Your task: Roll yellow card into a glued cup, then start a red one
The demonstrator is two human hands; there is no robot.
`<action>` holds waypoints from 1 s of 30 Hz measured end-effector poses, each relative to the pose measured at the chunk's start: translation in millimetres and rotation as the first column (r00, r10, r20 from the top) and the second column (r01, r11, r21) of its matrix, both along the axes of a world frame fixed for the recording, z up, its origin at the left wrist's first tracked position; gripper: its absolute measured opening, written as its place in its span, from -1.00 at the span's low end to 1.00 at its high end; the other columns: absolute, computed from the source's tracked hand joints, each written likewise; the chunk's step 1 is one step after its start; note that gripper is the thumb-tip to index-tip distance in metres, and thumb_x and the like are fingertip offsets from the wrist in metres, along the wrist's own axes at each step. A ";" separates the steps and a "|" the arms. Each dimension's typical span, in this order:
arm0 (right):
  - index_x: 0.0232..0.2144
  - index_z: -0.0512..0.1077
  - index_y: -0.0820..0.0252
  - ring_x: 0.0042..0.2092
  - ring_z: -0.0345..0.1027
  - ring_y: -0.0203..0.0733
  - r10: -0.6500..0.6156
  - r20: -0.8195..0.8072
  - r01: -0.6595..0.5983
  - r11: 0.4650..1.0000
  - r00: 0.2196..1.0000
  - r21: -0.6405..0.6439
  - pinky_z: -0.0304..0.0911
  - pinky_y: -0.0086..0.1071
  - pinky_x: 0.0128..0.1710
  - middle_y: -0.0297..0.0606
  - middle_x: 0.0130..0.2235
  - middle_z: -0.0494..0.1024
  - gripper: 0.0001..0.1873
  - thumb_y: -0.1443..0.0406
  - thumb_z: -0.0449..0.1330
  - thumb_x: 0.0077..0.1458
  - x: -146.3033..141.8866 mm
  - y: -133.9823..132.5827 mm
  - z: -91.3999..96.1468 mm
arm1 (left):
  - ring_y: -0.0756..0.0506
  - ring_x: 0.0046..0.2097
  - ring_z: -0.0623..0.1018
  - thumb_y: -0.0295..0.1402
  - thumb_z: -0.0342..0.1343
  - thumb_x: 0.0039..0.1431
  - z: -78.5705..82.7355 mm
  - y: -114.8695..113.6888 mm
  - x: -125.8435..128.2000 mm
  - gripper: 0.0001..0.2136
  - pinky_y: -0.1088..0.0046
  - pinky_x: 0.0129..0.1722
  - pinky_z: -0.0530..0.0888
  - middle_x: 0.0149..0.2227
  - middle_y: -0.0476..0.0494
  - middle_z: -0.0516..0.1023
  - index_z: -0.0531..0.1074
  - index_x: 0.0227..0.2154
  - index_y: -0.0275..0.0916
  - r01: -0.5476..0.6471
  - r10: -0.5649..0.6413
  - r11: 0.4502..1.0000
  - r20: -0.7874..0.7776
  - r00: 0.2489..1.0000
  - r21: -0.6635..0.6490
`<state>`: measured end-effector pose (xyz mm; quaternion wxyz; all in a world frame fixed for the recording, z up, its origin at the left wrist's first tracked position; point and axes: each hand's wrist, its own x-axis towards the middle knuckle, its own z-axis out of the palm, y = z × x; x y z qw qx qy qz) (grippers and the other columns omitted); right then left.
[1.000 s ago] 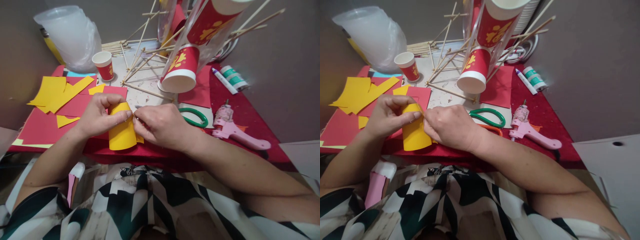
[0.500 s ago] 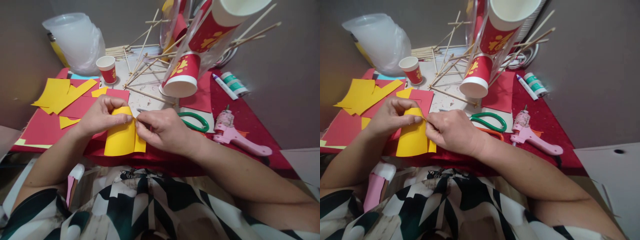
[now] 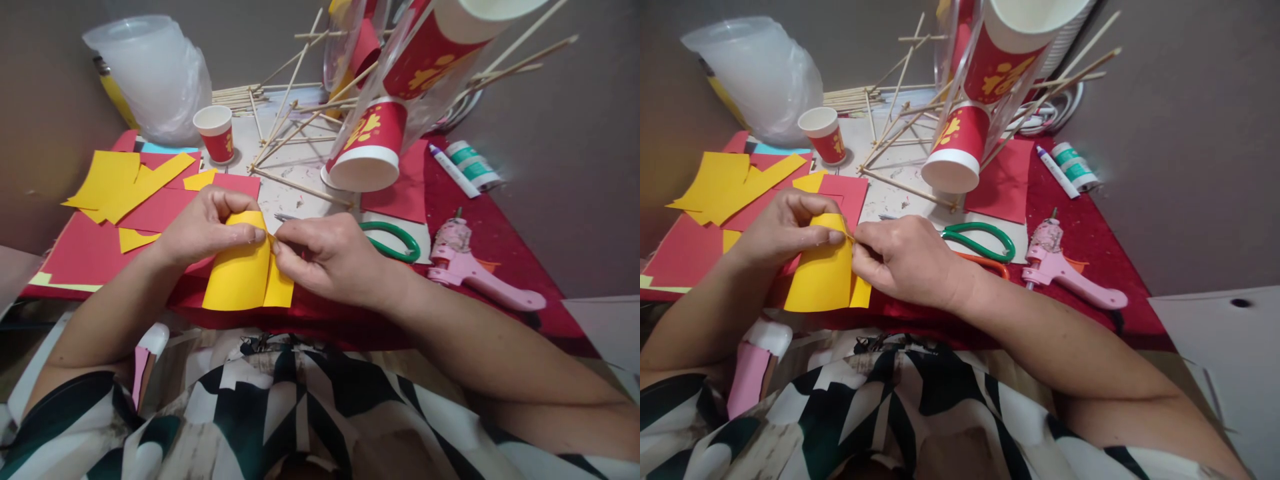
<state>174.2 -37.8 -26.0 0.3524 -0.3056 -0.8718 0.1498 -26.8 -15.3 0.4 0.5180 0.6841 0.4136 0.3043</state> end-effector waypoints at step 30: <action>-0.54 0.40 0.23 -0.54 0.17 -0.36 -0.085 0.088 0.089 0.996 0.992 -0.032 -0.01 -0.44 -0.50 -0.32 -0.57 0.42 -0.75 0.33 0.06 0.14 -5.6 -3.8 -1.5 | 0.04 -0.59 0.40 -0.43 0.24 -0.10 -2.9 -0.5 2.4 -0.92 0.56 -0.63 0.35 -0.63 0.04 0.40 0.47 -0.61 -0.27 0.045 -0.044 0.999 -0.036 0.998 0.013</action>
